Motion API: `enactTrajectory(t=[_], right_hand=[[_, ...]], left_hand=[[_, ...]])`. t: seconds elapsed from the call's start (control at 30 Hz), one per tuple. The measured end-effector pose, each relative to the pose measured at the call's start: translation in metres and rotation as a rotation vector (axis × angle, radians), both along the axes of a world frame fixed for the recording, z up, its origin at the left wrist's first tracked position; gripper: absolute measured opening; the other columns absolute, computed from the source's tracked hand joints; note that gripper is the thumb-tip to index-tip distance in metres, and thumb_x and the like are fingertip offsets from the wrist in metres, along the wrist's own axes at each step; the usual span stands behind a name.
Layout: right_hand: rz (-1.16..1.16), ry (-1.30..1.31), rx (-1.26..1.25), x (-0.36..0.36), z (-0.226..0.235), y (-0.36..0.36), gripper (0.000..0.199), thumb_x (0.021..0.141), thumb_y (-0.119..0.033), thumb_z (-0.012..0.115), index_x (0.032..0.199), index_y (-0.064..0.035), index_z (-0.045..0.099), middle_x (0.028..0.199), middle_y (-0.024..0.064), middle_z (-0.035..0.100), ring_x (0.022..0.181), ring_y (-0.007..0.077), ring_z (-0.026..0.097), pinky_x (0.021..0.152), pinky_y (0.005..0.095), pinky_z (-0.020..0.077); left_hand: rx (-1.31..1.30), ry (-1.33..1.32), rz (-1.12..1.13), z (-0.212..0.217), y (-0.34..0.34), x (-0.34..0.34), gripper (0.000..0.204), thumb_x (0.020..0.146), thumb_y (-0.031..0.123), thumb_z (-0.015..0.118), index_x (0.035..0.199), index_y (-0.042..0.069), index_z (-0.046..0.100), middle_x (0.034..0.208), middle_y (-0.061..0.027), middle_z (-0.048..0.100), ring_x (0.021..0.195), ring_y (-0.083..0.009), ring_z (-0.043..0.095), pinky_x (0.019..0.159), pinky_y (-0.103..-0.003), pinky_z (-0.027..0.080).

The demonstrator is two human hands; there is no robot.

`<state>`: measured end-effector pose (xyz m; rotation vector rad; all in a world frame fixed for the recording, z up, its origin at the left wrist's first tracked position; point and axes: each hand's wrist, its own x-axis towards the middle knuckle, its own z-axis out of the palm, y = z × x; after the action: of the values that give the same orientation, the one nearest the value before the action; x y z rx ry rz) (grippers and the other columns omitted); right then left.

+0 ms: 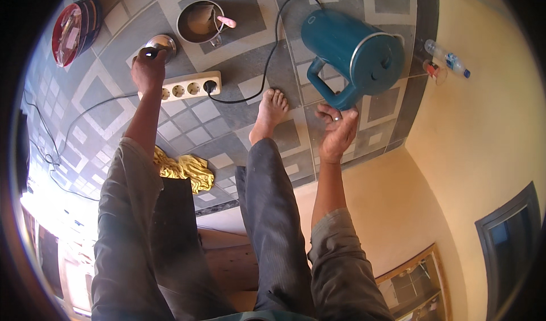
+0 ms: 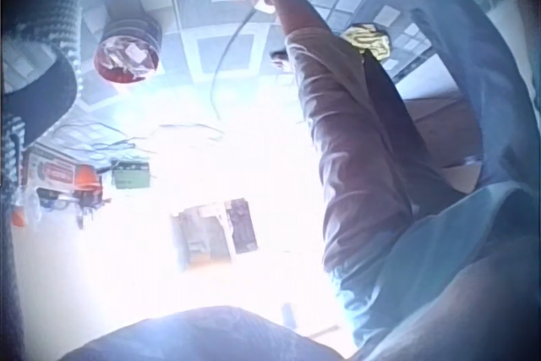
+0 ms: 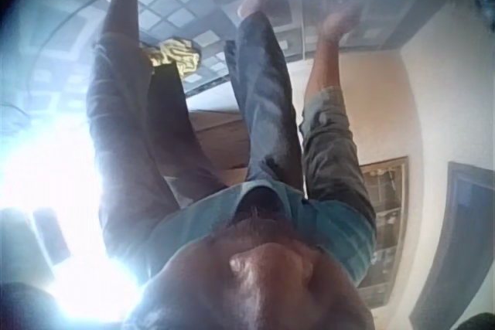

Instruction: The person puts sugar and tea bags into a cup, manipulates an extension cord and an electric kettle on the floor, and uses an angle grinder on a metal rod.

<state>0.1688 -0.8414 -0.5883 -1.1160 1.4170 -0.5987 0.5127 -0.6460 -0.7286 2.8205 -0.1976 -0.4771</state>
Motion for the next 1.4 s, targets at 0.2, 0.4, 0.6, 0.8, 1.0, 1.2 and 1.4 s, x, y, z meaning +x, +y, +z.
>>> enactTrajectory(t=[0.2,0.4,0.6,0.8,1.0,1.2,1.4], right_hand=[[0.123,0.094,0.010,0.003,0.013,-0.005,0.056,0.099,-0.050,0.044,0.129,-0.0024,0.046,0.114,0.0101,0.060,0.088,0.0207,0.065,0.074,0.0352,0.0533],[0.059,0.022,0.105,0.011,0.010,-0.012,0.057,0.097,-0.049,0.050,0.128,-0.0009,0.049,0.116,0.0104,0.062,0.088,0.0201,0.065,0.077,0.0367,0.0550],[0.035,0.016,0.109,0.005,0.006,-0.013,0.059,0.096,-0.050,0.052,0.129,-0.0012,0.048,0.126,0.0118,0.059,0.092,0.0209,0.065,0.083,0.0363,0.0556],[0.023,-0.012,0.179,0.006,0.015,-0.008,0.061,0.095,-0.048,0.053,0.137,-0.0047,0.043,0.133,0.0091,0.055,0.110,0.0246,0.061,0.097,0.0392,0.0498],[-0.089,-0.194,0.260,0.005,0.010,-0.004,0.064,0.091,-0.045,0.062,0.137,-0.0048,0.043,0.135,0.0089,0.053,0.114,0.0283,0.059,0.097,0.0406,0.0514],[-0.185,-0.267,0.184,0.000,-0.004,0.007,0.066,0.085,-0.040,0.072,0.134,-0.0049,0.046,0.133,0.0082,0.052,0.114,0.0283,0.059,0.097,0.0416,0.0522],[-0.238,-0.328,0.159,-0.002,-0.021,0.010,0.064,0.085,-0.042,0.071,0.132,-0.0047,0.049,0.132,0.0065,0.053,0.111,0.0284,0.060,0.100,0.0458,0.0494]], left_hand=[[-0.168,-0.048,-0.048,0.001,-0.020,0.009,0.027,0.070,0.024,0.069,0.088,0.004,0.072,0.089,-0.0192,0.066,0.088,-0.0357,0.063,0.082,-0.044,0.050],[-0.255,0.023,-0.083,-0.001,-0.043,0.028,0.030,0.070,0.021,0.073,0.094,0.003,0.071,0.095,-0.0198,0.064,0.088,-0.0355,0.064,0.082,-0.043,0.051],[-0.402,0.009,-0.093,-0.001,-0.045,0.028,0.037,0.070,0.016,0.071,0.104,0.001,0.065,0.085,-0.0180,0.066,0.092,-0.0360,0.061,0.082,-0.045,0.050],[-0.482,0.122,0.044,0.050,0.013,-0.013,0.046,0.075,0.012,0.067,0.119,0.000,0.056,0.098,-0.0186,0.062,0.087,-0.0321,0.063,0.076,-0.041,0.053],[-0.269,0.174,-0.014,0.121,0.174,-0.048,0.045,0.079,0.004,0.066,0.123,0.003,0.056,0.100,-0.0152,0.061,0.087,-0.0238,0.063,0.073,-0.032,0.054],[-0.223,0.430,0.339,0.204,0.263,-0.078,0.045,0.083,0.017,0.065,0.122,-0.002,0.055,0.095,-0.0115,0.064,0.086,-0.0199,0.063,0.073,-0.031,0.051],[-0.200,0.621,0.396,0.228,0.269,-0.101,0.046,0.083,0.016,0.062,0.126,0.003,0.056,0.097,-0.0104,0.064,0.087,-0.0210,0.063,0.076,-0.032,0.050]])
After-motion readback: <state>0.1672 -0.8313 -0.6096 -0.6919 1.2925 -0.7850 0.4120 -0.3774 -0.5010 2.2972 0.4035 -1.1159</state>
